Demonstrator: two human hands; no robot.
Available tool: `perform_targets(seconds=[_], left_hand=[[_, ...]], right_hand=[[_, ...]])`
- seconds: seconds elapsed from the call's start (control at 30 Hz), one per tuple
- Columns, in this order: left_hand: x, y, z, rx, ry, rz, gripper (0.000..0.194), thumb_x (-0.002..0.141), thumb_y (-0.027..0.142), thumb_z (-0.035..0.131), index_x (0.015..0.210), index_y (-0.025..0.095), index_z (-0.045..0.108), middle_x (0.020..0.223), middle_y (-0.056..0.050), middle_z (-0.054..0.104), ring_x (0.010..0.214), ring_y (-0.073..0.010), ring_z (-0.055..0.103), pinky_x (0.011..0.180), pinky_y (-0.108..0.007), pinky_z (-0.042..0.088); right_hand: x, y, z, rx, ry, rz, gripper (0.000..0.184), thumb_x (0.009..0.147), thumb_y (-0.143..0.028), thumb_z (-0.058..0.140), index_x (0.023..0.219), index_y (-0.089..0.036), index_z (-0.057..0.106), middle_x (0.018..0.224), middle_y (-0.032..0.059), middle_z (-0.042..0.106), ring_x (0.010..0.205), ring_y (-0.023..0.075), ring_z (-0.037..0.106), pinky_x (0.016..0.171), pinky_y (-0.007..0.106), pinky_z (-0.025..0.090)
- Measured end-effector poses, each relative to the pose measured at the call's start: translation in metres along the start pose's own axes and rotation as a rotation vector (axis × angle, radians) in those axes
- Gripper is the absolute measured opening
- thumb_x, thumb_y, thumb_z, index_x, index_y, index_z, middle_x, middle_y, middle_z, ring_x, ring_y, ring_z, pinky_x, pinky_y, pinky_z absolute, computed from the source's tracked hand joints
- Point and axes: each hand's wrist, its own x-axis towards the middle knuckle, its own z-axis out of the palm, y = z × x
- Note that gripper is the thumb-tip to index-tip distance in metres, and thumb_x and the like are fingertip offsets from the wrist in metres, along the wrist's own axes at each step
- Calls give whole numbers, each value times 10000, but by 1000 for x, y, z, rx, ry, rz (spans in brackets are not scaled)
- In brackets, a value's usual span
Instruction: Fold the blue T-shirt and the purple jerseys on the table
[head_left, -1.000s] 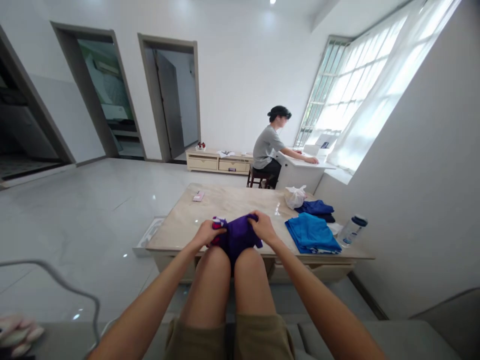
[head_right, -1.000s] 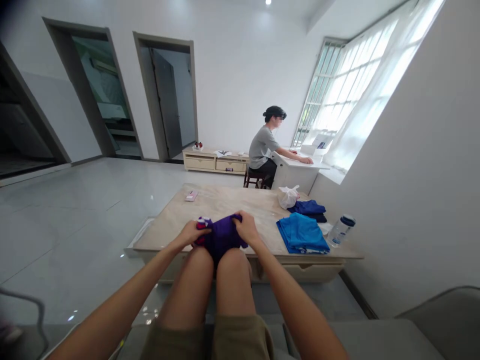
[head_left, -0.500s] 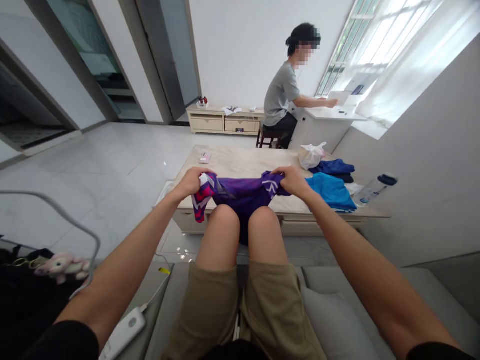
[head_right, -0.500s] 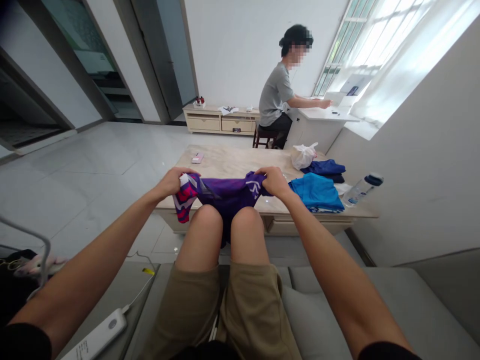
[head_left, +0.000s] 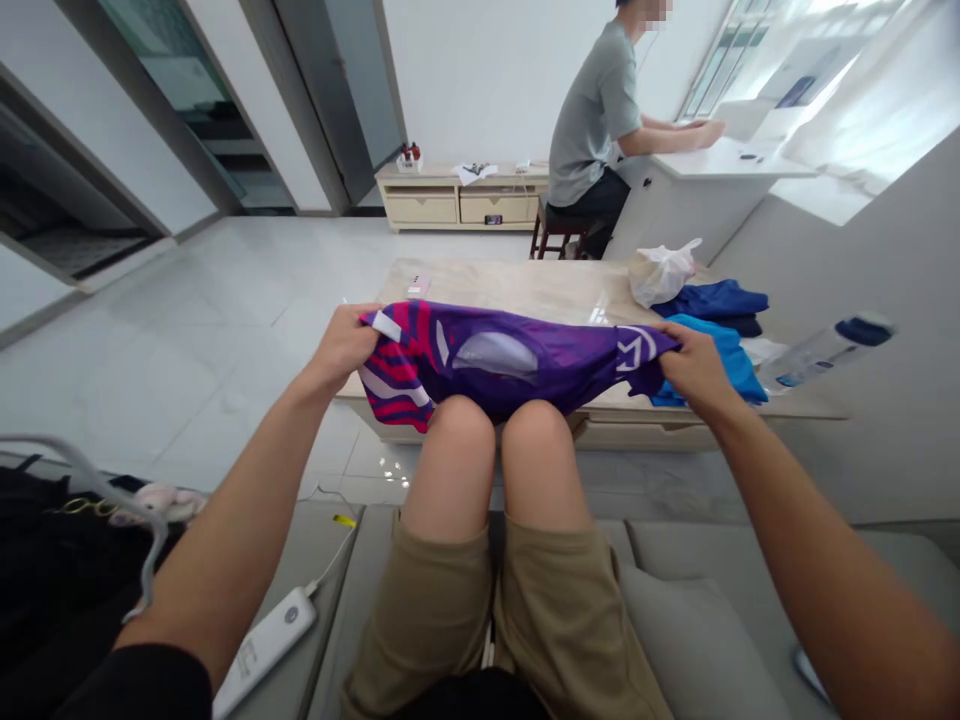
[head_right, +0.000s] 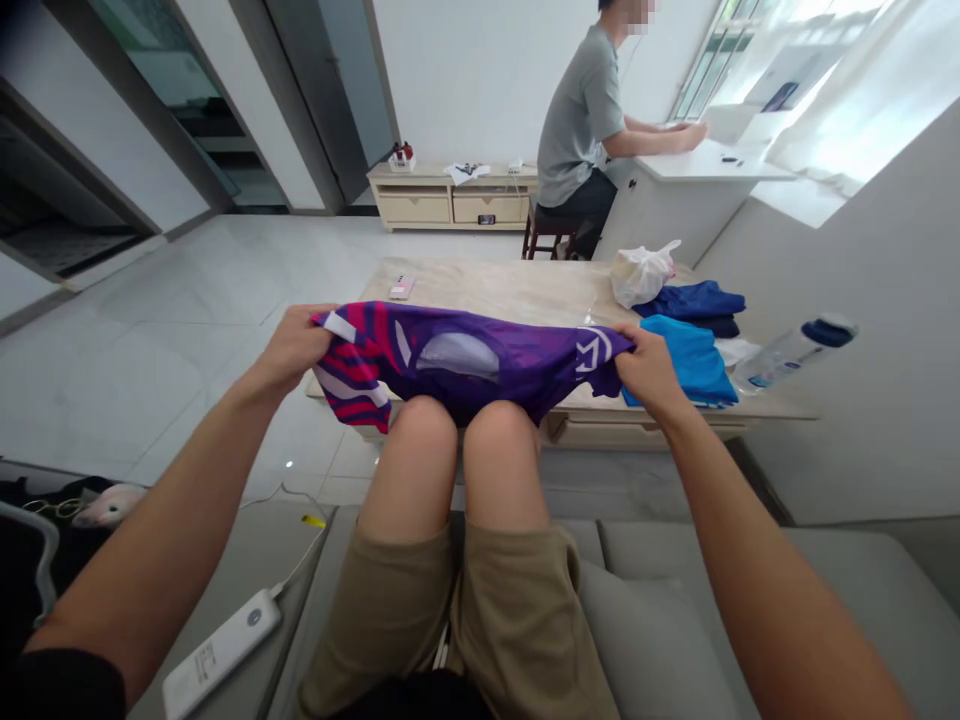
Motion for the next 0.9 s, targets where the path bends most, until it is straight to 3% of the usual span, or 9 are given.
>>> perform_targets(seconds=[0.1,0.27,0.33,0.43,0.5,0.63,0.73,0.8,0.9], left_hand=[[5,2,4,-26,62,27,257,717,345,727,880,172,823,772,-37,771,777,-226,724,667,-280,592],[3,-18,19,30,-66,-75,366,736,530,848,740,174,765,733,-40,749,764,-230,701,647,-278,560],[8,-23,19,-19,-18,-100,507,748,666,844,711,172,736,688,-38,719,713,-219,677,612,-276,533],[20,-29,17,-96,195,-91,595,790,768,782,769,175,735,691,-34,715,681,-201,657,586,-264,502],[28,-41,22,-75,243,-105,553,802,731,779,758,182,730,694,-34,720,670,-195,647,563,-254,479],[40,-83,40,-9,120,-167,382,791,575,776,738,198,755,723,-40,753,695,-212,672,560,-254,497],[42,-103,42,-19,133,-210,318,780,521,758,755,204,765,725,-37,768,681,-212,680,571,-257,524],[43,-101,36,-2,175,-231,297,770,496,763,728,203,750,690,-34,757,630,-198,660,534,-247,505],[46,-74,20,28,179,-231,289,789,483,762,752,196,756,647,-32,735,566,-188,638,471,-238,459]], right_hand=[[1,9,-4,-53,-66,60,332,695,-396,659,915,-205,817,835,81,795,798,274,717,711,369,584],[-19,49,19,-29,-287,189,245,547,-356,646,738,-322,796,817,117,805,785,362,756,762,519,604],[-19,64,19,19,-193,216,213,572,-370,679,746,-392,801,821,142,798,802,382,763,761,552,585],[-9,70,10,54,24,267,108,727,-484,712,770,-424,791,804,161,769,862,397,762,751,564,567],[-1,66,10,58,58,306,141,739,-517,732,757,-385,777,816,148,774,829,389,751,726,551,573],[8,71,33,70,-35,271,250,709,-519,753,806,-290,779,796,87,781,785,331,735,705,459,606],[9,84,48,50,-45,217,312,773,-548,713,850,-257,795,778,57,786,772,283,728,683,376,597],[13,85,48,38,-75,199,338,788,-548,701,877,-239,808,794,53,797,753,266,724,668,353,587],[28,65,33,1,-98,142,350,797,-552,716,878,-225,815,790,60,792,745,263,725,676,355,591]])
